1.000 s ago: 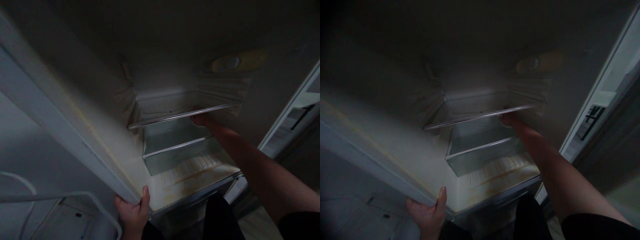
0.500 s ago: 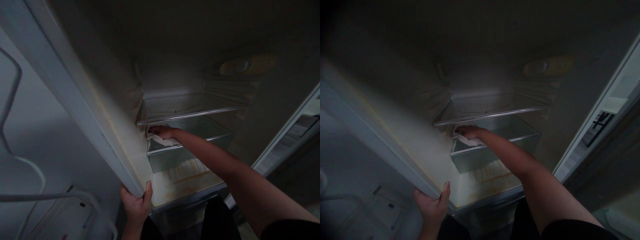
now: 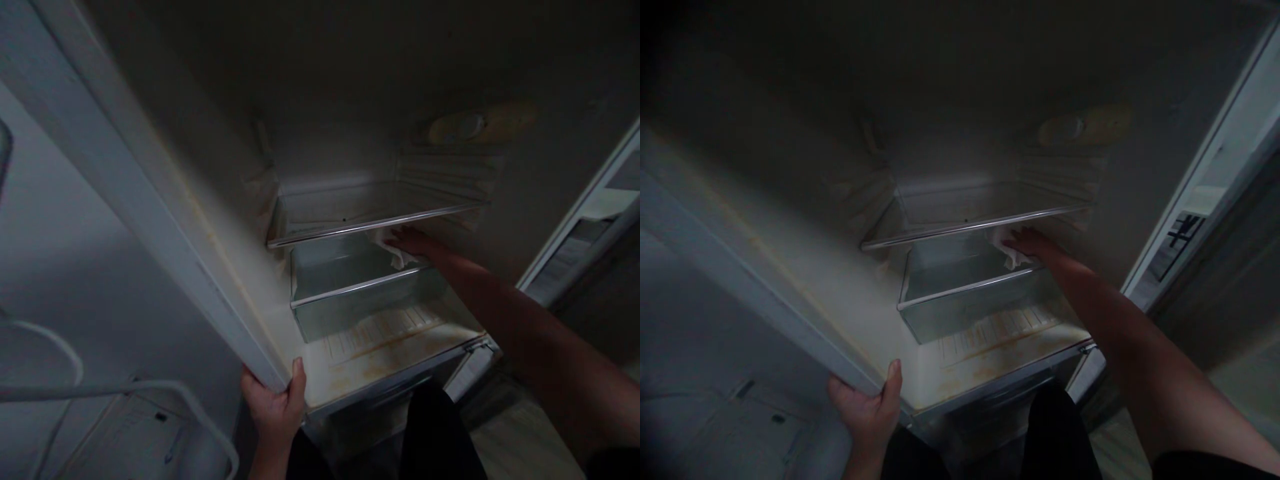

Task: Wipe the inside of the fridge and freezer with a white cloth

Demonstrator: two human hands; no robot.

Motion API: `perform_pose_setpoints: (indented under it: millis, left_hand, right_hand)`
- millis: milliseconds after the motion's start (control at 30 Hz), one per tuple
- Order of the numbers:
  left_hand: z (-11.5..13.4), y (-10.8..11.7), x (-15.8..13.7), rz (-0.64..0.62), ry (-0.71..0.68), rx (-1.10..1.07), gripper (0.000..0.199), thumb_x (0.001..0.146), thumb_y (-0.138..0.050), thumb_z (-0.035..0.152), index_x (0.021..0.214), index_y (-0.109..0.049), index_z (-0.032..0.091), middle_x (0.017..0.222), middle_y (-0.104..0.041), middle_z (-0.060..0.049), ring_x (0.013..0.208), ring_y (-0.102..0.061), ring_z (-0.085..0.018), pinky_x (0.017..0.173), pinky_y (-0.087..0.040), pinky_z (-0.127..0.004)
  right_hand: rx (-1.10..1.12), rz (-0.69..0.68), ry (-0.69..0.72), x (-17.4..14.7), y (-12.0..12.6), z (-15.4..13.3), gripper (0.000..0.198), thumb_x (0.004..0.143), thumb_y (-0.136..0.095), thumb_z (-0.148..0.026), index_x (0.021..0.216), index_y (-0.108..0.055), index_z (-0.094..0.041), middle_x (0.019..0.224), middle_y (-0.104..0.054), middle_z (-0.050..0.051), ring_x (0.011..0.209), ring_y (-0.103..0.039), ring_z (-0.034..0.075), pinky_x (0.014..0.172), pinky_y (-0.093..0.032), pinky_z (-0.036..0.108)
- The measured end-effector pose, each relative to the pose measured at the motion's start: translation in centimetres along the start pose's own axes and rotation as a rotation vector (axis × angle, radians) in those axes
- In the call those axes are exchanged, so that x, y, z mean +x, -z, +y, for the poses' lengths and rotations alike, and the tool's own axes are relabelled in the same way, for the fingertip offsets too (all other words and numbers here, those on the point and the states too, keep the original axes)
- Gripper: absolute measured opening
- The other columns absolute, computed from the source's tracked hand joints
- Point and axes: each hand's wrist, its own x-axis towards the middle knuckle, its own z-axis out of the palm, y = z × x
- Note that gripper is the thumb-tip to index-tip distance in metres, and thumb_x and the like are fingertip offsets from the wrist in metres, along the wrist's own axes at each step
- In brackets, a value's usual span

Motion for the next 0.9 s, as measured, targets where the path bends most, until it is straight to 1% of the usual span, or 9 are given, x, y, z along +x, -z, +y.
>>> perform_pose_setpoints:
  millis: [133,267,400,500,567,633,733,833,900]
  left_hand:
    - [-0.2,-0.1,0.0,-0.027,0.014,-0.055,0.056,0.072,-0.082,0.031,0.118,-0.054,0.016,0.099,-0.067,-0.006,0.087,-0.072,-0.022,0.078,-0.062,-0.033]
    - [-0.4,-0.1,0.1,-0.008,-0.038,-0.050,0.061,0.071,-0.083,0.030,0.121,-0.052,0.016,0.101,-0.068,-0.007,0.087,-0.072,-0.022,0.078,-0.062,-0.033]
    - [-0.5,0.0,0.3,-0.002,-0.028,-0.014,0.060,0.070,-0.084,0.036,0.117,-0.052,0.017,0.100,-0.068,-0.006,0.087,-0.072,-0.022,0.077,-0.063,-0.034]
    - [-0.2,0.1,0.5,0.016,-0.027,0.015,0.060,0.067,-0.085,0.039,0.113,-0.053,0.018,0.096,-0.068,-0.006,0.085,-0.071,-0.023,0.074,-0.063,-0.035]
    - [0.2,0.1,0.7,0.014,-0.030,0.024,0.057,0.068,-0.085,0.039,0.110,-0.054,0.018,0.094,-0.068,-0.006,0.083,-0.071,-0.024,0.074,-0.063,-0.036]
    - [0.6,0.1,0.8,0.016,-0.035,0.017,0.055,0.067,-0.084,0.039,0.109,-0.056,0.017,0.093,-0.069,-0.007,0.081,-0.070,-0.024,0.073,-0.063,-0.037]
    - [0.8,0.1,0.8,0.040,-0.023,-0.003,0.056,0.065,-0.085,0.037,0.109,-0.056,0.016,0.093,-0.069,-0.008,0.079,-0.071,-0.024,0.072,-0.062,-0.038]
    - [0.6,0.1,0.8,0.001,-0.003,-0.011,0.053,0.066,-0.085,0.034,0.107,-0.058,0.015,0.092,-0.070,-0.008,0.080,-0.071,-0.024,0.073,-0.062,-0.037]
    - [0.5,0.0,0.8,-0.009,-0.021,-0.018,0.051,0.067,-0.084,0.034,0.107,-0.057,0.016,0.093,-0.070,-0.008,0.081,-0.071,-0.023,0.073,-0.062,-0.036]
  right_hand:
    - [-0.112,-0.244,0.034,-0.5,-0.6,-2.9,0.076,0.099,-0.051,-0.064,0.160,-0.040,-0.019,0.163,-0.034,0.023,0.150,-0.030,0.047,0.116,-0.021,0.071]
    - [-0.122,-0.385,0.236,-2.2,-2.5,-10.9,0.081,0.098,-0.039,-0.074,0.164,-0.030,-0.028,0.171,-0.020,0.014,0.156,-0.019,0.045,0.120,-0.017,0.070]
    - [-0.034,-0.433,0.528,-6.3,-4.1,-18.7,0.070,0.104,-0.033,-0.057,0.165,-0.030,-0.023,0.171,-0.020,0.014,0.157,-0.016,0.042,0.125,-0.017,0.063]
    - [0.026,-0.372,0.663,-9.0,-4.4,-20.4,0.066,0.106,-0.030,-0.046,0.162,-0.034,-0.012,0.168,-0.026,0.016,0.157,-0.023,0.036,0.128,-0.021,0.053]
    - [0.058,-0.334,0.694,-9.6,-4.0,-18.8,0.066,0.106,-0.029,-0.051,0.161,-0.038,-0.015,0.168,-0.029,0.013,0.156,-0.027,0.033,0.128,-0.023,0.051]
    - [0.061,-0.341,0.646,-9.0,-3.0,-15.2,0.071,0.103,-0.032,-0.063,0.161,-0.040,-0.022,0.168,-0.029,0.009,0.157,-0.026,0.032,0.128,-0.022,0.050]
    - [-0.017,-0.313,0.397,-7.0,-0.7,-7.7,0.080,0.099,-0.035,-0.073,0.162,-0.038,-0.024,0.169,-0.027,0.010,0.157,-0.024,0.032,0.128,-0.020,0.050]
    - [-0.129,-0.256,0.097,-5.3,1.3,-0.5,0.075,0.100,-0.035,-0.068,0.162,-0.038,-0.025,0.169,-0.029,0.009,0.155,-0.029,0.033,0.126,-0.024,0.050]
    - [-0.162,-0.185,-0.037,-5.1,2.2,2.6,0.071,0.101,-0.036,-0.064,0.158,-0.045,-0.023,0.166,-0.035,0.010,0.153,-0.035,0.031,0.124,-0.029,0.045]
